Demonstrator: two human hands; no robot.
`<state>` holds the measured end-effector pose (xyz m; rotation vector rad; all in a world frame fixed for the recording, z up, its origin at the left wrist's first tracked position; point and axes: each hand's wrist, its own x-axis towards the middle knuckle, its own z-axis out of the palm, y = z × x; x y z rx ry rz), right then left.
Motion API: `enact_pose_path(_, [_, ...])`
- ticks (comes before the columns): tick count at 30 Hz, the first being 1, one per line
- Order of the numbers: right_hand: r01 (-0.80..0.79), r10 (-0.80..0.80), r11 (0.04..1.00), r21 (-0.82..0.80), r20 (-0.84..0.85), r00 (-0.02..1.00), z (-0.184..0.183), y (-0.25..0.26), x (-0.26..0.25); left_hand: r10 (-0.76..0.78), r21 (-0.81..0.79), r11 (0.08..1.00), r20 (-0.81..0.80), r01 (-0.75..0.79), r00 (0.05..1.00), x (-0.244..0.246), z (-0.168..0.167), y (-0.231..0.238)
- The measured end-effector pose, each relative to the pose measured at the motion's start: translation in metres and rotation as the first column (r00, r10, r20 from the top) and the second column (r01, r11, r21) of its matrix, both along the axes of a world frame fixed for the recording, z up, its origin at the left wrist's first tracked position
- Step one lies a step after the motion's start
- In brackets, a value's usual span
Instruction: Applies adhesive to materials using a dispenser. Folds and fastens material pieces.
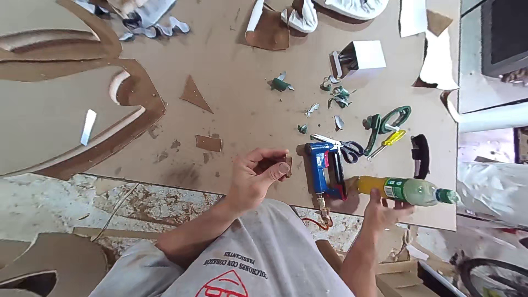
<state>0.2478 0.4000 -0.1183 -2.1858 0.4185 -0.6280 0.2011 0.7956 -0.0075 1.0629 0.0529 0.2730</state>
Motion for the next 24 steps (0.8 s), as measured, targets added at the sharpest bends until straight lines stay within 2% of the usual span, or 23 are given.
enact_pose_path(2, [-0.040,0.043,0.997,-0.059,0.048,0.998,0.005,0.015,-0.041,0.046,0.108,0.993,0.046,-0.051,0.998,0.000,0.003,0.001])
enact_pose_path(3, [-0.111,0.121,0.989,-0.101,0.096,0.988,0.009,0.031,-0.055,0.064,0.142,0.987,0.058,-0.071,0.996,0.001,0.004,0.002])
enact_pose_path(4, [-0.249,0.267,0.959,-0.137,0.136,0.954,0.016,0.052,-0.062,0.075,0.163,0.983,0.059,-0.084,0.995,0.001,0.005,0.002])
enact_pose_path(6, [-0.549,0.579,0.810,-0.206,0.127,0.806,0.044,0.103,-0.062,0.061,0.177,0.982,0.037,-0.066,0.997,0.000,0.007,-0.001])
enact_pose_path(7, [-0.647,0.687,0.719,-0.254,0.115,0.718,0.062,0.130,-0.053,0.045,0.184,0.982,0.031,-0.050,0.998,0.002,0.008,-0.004])
enact_pose_path(9, [-0.735,0.813,0.575,-0.359,0.145,0.564,0.091,0.170,-0.031,0.022,0.211,0.977,0.018,-0.026,1.000,0.002,0.012,-0.012])
enact_pose_path(12, [-0.742,0.877,0.476,-0.472,0.202,0.435,0.101,0.197,-0.001,0.000,0.242,0.970,0.032,-0.007,0.999,0.000,0.018,-0.015])
enact_pose_path(17, [-0.804,0.921,0.386,-0.453,0.152,0.358,0.095,0.208,0.010,0.031,0.204,0.978,0.024,-0.035,0.999,-0.004,0.017,-0.013])
enact_pose_path(19, [-0.847,0.937,0.350,-0.400,0.153,0.314,0.090,0.204,0.002,0.045,0.184,0.982,0.003,-0.045,0.999,-0.005,0.016,-0.012])
enact_pose_path(22, [-0.924,0.942,0.301,-0.234,0.224,0.250,0.092,0.193,-0.008,0.037,0.142,0.989,-0.016,-0.034,0.999,-0.005,0.013,-0.009])
enact_pose_path(24, [-0.934,0.924,0.323,-0.152,0.266,0.276,0.098,0.193,-0.004,-0.020,0.063,0.998,-0.025,0.022,0.999,-0.003,0.011,-0.009])
